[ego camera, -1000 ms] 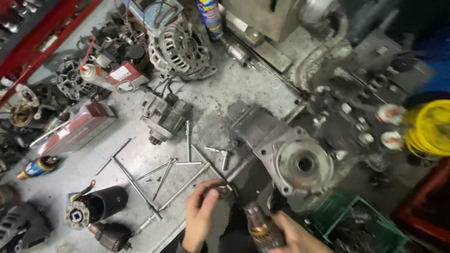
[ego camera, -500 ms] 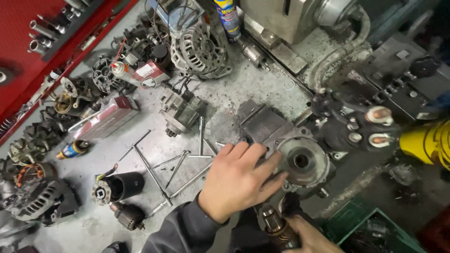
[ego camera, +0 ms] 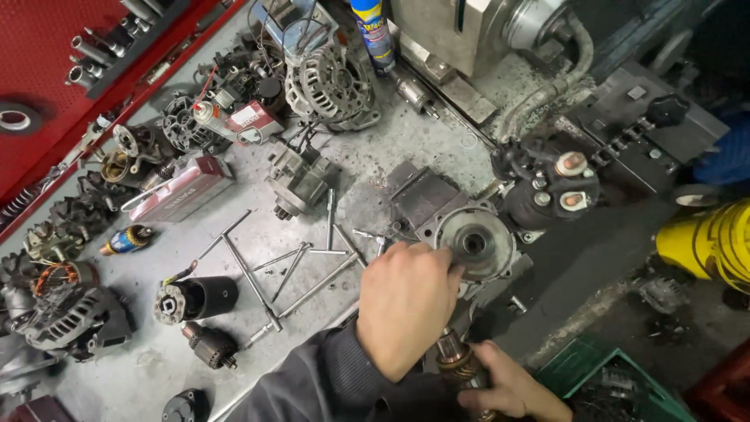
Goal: Disassemble and inspect starter motor components at a workshop workbench.
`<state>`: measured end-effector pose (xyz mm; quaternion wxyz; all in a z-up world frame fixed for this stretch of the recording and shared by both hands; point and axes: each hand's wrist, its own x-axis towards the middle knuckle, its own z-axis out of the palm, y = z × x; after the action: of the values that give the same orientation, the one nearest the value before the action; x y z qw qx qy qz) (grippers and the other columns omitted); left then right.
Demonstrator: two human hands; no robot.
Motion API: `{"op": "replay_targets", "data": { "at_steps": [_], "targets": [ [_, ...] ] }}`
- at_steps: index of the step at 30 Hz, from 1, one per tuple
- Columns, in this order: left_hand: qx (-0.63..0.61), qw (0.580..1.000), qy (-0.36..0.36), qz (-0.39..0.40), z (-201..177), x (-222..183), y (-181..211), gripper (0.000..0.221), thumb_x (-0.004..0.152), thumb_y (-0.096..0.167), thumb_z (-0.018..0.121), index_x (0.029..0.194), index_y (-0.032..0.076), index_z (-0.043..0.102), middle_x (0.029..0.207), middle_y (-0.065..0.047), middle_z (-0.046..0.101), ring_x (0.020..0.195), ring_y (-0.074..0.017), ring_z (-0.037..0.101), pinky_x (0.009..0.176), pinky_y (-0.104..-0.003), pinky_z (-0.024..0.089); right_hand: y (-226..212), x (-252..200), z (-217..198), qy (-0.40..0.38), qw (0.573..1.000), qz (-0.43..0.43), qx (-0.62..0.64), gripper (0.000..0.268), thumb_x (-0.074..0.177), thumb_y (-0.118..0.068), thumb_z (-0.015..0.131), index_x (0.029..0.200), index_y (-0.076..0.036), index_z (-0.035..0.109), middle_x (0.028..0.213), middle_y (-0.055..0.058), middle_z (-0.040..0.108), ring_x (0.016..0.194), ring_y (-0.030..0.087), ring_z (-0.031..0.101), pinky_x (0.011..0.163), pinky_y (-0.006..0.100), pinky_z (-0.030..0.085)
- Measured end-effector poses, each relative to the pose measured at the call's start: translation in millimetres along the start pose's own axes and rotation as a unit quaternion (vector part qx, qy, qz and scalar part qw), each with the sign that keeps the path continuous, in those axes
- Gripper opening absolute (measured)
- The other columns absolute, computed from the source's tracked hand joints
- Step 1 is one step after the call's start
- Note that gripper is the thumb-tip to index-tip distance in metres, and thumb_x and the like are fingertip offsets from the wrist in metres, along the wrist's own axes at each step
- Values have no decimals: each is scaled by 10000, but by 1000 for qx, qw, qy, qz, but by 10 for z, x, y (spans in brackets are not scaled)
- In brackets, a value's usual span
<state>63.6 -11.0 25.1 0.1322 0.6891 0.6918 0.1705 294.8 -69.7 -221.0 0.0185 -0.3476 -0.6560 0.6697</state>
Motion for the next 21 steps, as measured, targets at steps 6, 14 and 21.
{"op": "replay_targets", "data": {
  "at_steps": [6, 14, 21],
  "targets": [
    [55, 994, -56, -77, -8, 165, 2, 180, 847, 195, 675, 722, 78, 730, 747, -176, 706, 708, -368, 713, 638, -483, 562, -31, 9, 8, 8, 1000, 0, -20, 757, 659, -326, 888, 1320, -65, 627, 1078, 133, 654, 1041, 223, 623, 908, 355, 488],
    [99, 992, 0, -74, -418, -45, -927, 208, 972, 269, 566, 1045, 77, 597, 748, -188, 710, 671, -406, 691, 567, -537, 516, -340, 33, -8, -50, 992, -22, 117, 519, 697, -266, 827, 1123, -2, 691, 868, 71, 735, 830, 180, 643, 781, 332, 523],
    [144, 956, 233, -105, -470, -344, -1453, 254, 976, 263, 685, 1119, 57, 652, 922, -156, 736, 754, -383, 700, 626, -472, 539, 15, 96, 70, 61, 995, 2, 79, 697, 677, -335, 845, 1259, -26, 617, 1024, 50, 689, 962, 186, 651, 853, 345, 507]
  ]
}}
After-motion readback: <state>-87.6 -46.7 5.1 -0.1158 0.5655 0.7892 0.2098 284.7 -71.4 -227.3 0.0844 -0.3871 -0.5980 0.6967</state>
